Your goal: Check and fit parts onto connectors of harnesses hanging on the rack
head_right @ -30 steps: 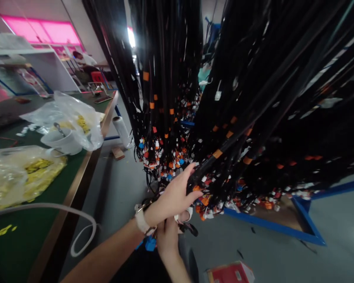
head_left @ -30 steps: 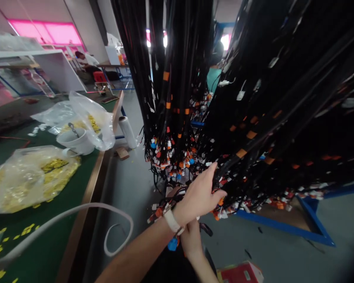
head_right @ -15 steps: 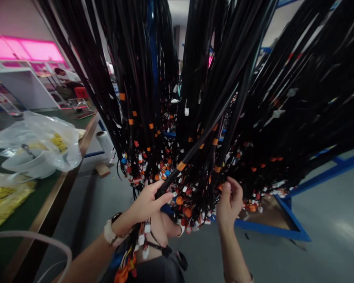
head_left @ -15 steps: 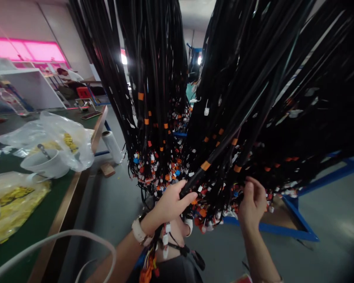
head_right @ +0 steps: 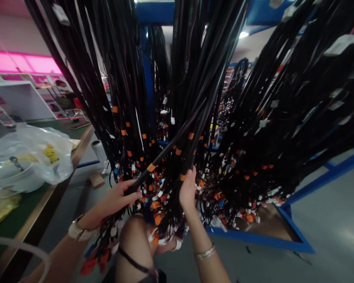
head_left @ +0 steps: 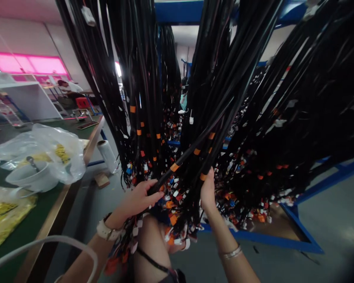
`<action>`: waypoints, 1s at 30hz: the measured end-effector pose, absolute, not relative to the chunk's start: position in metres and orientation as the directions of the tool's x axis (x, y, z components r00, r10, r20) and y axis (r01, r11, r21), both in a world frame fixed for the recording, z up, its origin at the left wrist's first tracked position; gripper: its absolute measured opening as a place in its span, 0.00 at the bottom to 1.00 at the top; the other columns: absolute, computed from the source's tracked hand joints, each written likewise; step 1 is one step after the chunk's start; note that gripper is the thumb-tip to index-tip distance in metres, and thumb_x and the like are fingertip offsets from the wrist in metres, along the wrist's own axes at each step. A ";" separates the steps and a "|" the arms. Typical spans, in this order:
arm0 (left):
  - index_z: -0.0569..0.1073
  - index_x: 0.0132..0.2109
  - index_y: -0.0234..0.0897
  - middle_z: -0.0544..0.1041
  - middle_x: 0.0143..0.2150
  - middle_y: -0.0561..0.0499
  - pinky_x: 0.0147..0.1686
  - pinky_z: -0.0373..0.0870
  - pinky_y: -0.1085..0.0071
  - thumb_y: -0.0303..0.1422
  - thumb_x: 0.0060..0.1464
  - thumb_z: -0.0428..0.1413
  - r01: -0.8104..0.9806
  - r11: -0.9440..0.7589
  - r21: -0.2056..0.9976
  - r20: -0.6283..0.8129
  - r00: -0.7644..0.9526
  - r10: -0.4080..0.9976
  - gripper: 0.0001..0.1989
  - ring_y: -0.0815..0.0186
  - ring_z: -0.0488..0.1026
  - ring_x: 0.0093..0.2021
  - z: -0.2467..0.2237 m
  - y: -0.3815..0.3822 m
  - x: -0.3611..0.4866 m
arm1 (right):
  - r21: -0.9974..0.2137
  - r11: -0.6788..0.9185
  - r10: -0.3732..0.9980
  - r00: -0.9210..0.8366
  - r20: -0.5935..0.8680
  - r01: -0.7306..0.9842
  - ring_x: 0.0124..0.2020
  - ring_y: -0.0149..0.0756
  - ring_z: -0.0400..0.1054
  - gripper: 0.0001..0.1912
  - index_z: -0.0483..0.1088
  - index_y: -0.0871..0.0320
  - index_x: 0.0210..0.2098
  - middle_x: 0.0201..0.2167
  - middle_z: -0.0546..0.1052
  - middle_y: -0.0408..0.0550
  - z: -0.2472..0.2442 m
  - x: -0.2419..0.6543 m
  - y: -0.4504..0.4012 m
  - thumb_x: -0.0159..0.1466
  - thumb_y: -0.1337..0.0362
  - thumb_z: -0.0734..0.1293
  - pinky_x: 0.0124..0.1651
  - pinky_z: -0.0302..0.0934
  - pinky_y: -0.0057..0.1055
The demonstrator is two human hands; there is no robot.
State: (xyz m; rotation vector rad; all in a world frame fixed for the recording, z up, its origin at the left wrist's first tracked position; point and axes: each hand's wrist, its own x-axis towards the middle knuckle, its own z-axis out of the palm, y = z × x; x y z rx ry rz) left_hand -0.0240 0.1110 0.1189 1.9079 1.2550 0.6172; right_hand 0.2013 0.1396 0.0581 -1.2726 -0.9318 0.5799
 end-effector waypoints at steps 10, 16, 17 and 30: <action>0.46 0.65 0.41 0.54 0.65 0.41 0.59 0.56 0.57 0.42 0.47 0.59 0.415 -0.489 0.767 0.449 0.196 0.872 0.44 0.55 0.53 0.64 0.160 0.145 0.078 | -0.962 0.216 0.836 0.479 0.270 0.165 0.64 0.44 0.47 0.33 0.43 0.59 0.65 0.64 0.53 0.57 0.064 0.137 0.118 0.66 0.49 0.49 0.62 0.43 0.46; 0.36 0.66 0.43 0.47 0.67 0.39 0.58 0.56 0.52 0.40 0.43 0.63 0.574 -0.541 0.615 0.626 0.063 0.777 0.54 0.47 0.49 0.65 0.196 0.166 0.123 | -0.945 0.275 0.842 0.430 0.326 0.177 0.65 0.42 0.45 0.31 0.40 0.58 0.65 0.65 0.50 0.56 0.067 0.132 0.113 0.67 0.52 0.49 0.62 0.44 0.45; 0.36 0.66 0.43 0.52 0.66 0.39 0.56 0.60 0.53 0.38 0.45 0.62 0.596 -0.517 0.614 0.610 0.056 0.790 0.51 0.48 0.55 0.63 0.196 0.170 0.125 | -0.947 0.263 0.847 0.427 0.318 0.184 0.65 0.43 0.44 0.31 0.40 0.58 0.65 0.66 0.50 0.55 0.068 0.133 0.112 0.67 0.52 0.49 0.62 0.43 0.46; 0.56 0.56 0.38 0.77 0.34 0.47 0.35 0.70 0.66 0.37 0.48 0.56 0.750 -0.439 0.494 0.516 0.154 0.843 0.29 0.57 0.76 0.34 0.195 0.188 0.121 | -0.936 0.307 0.876 0.335 0.348 0.171 0.57 0.45 0.61 0.31 0.48 0.57 0.64 0.59 0.65 0.54 0.048 0.174 0.112 0.64 0.55 0.57 0.56 0.57 0.45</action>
